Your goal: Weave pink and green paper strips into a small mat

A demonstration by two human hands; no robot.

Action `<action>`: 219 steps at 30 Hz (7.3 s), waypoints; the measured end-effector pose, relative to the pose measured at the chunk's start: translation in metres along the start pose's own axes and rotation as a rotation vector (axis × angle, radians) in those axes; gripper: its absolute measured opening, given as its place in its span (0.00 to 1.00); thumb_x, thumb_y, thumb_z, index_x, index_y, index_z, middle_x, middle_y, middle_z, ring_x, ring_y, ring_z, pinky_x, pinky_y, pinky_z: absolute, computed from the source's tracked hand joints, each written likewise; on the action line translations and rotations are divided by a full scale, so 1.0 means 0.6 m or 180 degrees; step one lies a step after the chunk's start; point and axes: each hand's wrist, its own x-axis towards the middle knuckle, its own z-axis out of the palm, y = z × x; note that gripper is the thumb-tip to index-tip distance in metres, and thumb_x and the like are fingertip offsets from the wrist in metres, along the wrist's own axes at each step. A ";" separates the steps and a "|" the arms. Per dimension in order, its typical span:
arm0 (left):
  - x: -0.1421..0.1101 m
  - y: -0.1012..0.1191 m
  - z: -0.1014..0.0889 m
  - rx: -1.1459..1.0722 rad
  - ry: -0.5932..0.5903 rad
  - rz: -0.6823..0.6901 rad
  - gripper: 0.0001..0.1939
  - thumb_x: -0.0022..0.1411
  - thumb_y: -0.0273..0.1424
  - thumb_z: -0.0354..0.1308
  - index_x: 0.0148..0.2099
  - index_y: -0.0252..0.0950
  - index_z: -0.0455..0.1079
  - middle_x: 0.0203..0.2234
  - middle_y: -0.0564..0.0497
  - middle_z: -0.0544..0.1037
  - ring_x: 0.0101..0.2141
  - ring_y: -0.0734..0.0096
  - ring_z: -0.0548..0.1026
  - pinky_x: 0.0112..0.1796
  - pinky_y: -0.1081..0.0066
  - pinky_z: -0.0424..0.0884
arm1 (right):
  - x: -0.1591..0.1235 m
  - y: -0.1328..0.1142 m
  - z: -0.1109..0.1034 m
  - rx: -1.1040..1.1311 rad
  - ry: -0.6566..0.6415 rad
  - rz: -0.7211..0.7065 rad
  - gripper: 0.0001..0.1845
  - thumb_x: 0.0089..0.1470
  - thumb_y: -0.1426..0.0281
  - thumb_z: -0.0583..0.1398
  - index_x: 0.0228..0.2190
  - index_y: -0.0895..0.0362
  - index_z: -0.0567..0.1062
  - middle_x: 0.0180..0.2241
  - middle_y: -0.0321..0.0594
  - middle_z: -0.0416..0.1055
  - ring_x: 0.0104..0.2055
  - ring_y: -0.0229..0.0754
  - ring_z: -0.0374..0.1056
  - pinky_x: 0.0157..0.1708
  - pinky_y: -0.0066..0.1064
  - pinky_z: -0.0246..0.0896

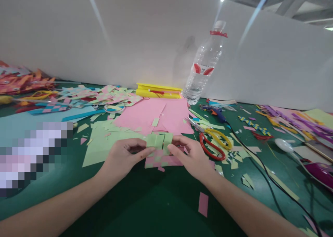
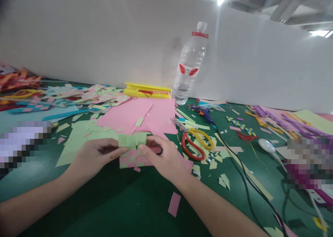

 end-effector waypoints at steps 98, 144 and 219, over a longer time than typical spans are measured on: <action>-0.008 -0.031 -0.001 0.2659 -0.0161 0.3751 0.13 0.68 0.22 0.45 0.45 0.31 0.72 0.38 0.47 0.82 0.41 0.65 0.80 0.38 0.68 0.79 | 0.010 0.020 -0.022 -0.2760 -0.0458 -0.3285 0.12 0.60 0.76 0.56 0.31 0.61 0.79 0.37 0.38 0.80 0.38 0.39 0.75 0.37 0.31 0.71; 0.004 -0.061 -0.016 0.2473 -0.1162 0.2084 0.25 0.70 0.45 0.41 0.62 0.39 0.60 0.60 0.47 0.64 0.60 0.64 0.61 0.61 0.58 0.52 | 0.010 0.031 -0.011 -0.2420 -0.0683 -0.2608 0.15 0.58 0.61 0.59 0.37 0.60 0.79 0.41 0.40 0.79 0.44 0.42 0.72 0.45 0.35 0.66; -0.036 -0.056 -0.051 0.2355 -0.0463 0.1206 0.19 0.56 0.47 0.59 0.46 0.43 0.68 0.42 0.51 0.78 0.44 0.55 0.73 0.44 0.60 0.62 | 0.002 0.034 0.000 -0.2200 -0.0655 -0.2394 0.21 0.57 0.57 0.59 0.41 0.61 0.78 0.44 0.41 0.77 0.45 0.45 0.68 0.46 0.36 0.66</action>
